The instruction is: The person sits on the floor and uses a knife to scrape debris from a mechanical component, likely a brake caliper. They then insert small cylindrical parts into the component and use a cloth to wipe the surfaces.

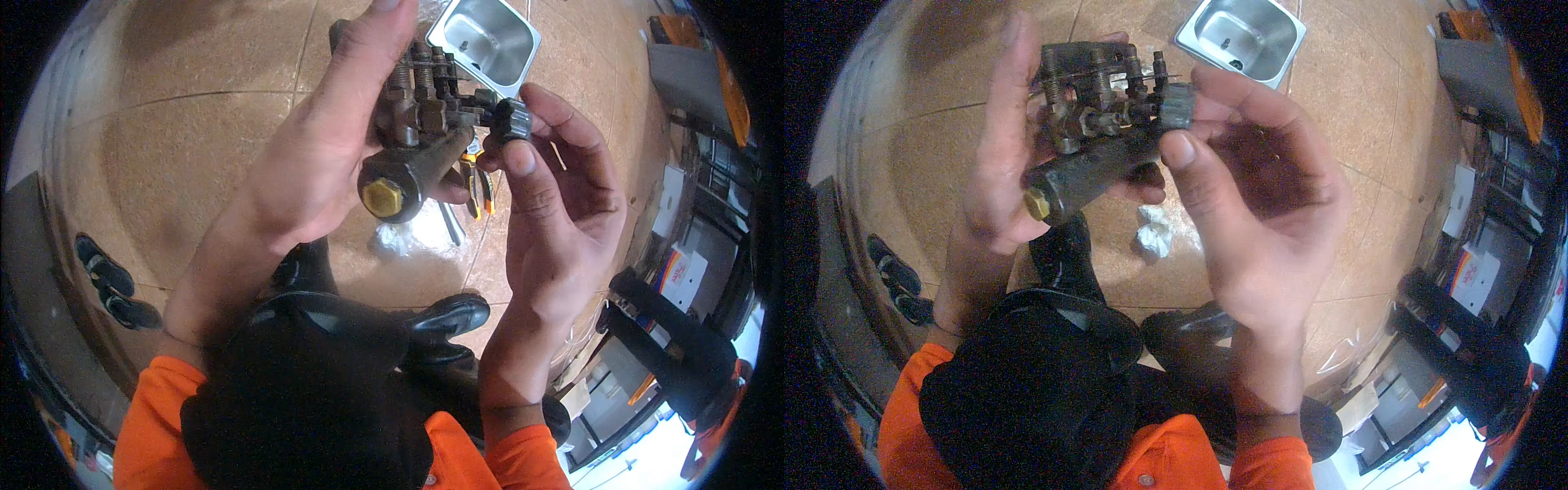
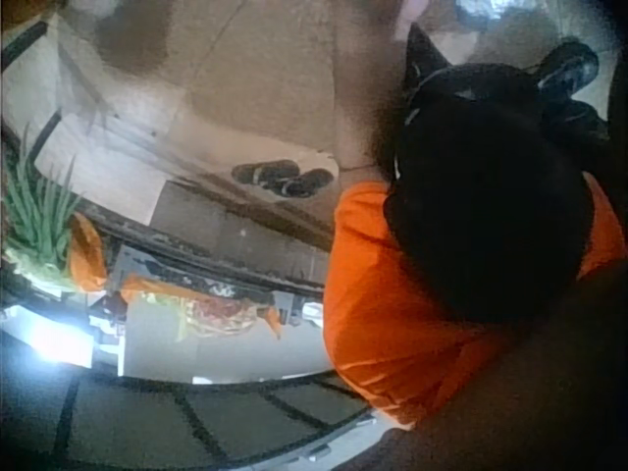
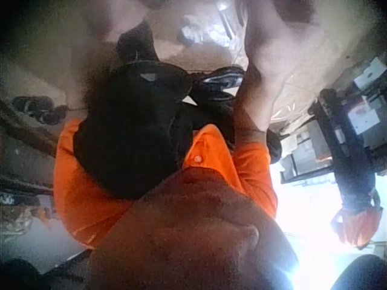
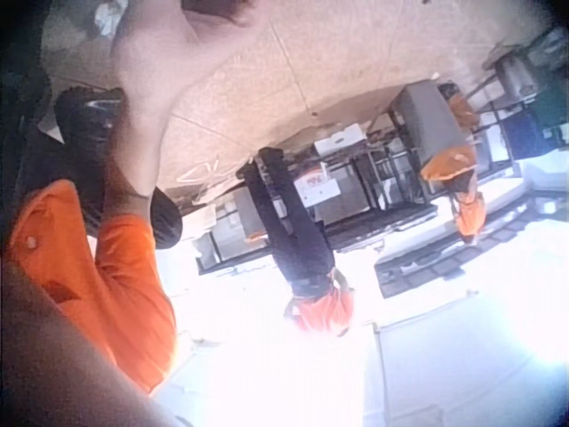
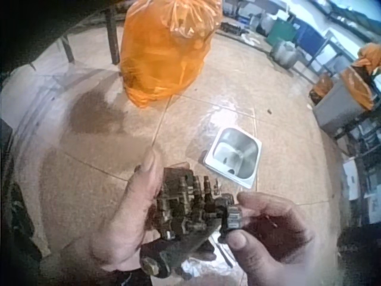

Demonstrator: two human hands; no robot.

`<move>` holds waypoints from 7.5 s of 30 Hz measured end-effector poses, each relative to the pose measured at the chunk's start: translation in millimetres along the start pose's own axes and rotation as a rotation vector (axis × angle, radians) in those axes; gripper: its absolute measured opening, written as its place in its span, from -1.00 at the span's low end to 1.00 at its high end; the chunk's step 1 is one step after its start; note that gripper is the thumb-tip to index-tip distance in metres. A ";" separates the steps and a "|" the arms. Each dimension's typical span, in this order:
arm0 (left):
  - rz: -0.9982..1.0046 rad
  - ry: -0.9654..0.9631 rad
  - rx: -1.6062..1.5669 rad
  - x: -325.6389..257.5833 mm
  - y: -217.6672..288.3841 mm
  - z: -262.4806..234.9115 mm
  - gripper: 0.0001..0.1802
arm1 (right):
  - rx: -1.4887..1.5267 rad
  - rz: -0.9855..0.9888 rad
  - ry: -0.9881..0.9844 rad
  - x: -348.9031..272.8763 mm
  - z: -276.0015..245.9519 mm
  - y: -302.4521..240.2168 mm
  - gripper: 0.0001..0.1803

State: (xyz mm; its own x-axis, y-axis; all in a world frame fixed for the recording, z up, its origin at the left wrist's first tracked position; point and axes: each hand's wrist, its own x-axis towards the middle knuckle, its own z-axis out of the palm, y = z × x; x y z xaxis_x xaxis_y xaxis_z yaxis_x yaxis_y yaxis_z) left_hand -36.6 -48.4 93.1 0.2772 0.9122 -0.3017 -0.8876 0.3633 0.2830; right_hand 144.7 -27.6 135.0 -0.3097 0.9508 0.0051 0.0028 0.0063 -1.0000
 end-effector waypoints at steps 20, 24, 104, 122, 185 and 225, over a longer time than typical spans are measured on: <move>0.107 0.093 0.116 -0.9 -9.3 -7.1 -0.01 | -0.550 -0.228 -0.045 -5.0 18.9 -14.1 -0.62; 0.033 -0.018 0.017 1.2 -8.0 -15.8 0.03 | -0.545 -0.234 -0.023 -3.6 21.1 -14.9 -0.62; -0.132 -0.301 -0.341 0.4 -11.9 -35.9 0.04 | -0.689 -0.269 -0.125 6.8 17.8 -24.7 -0.60; -0.086 0.026 -0.134 -1.2 -17.6 -21.6 0.03 | -0.742 -0.298 -0.142 7.7 12.8 -19.7 -0.60; 0.411 0.191 0.325 -8.9 -16.9 -23.2 -0.03 | -0.762 -0.199 -0.344 9.0 7.0 -8.3 -0.79; 0.382 0.183 0.524 -11.1 -25.5 -19.5 -0.06 | -0.935 -0.356 -0.159 -1.5 21.6 18.6 -0.90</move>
State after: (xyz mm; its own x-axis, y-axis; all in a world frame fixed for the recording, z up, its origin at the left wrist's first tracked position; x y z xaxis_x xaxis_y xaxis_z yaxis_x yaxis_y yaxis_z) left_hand -24.2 -71.4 71.4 -0.1282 0.9650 -0.2288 -0.6023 0.1075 0.7910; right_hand 124.7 -35.6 116.3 -0.5603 0.7947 0.2335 0.6082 0.5860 -0.5354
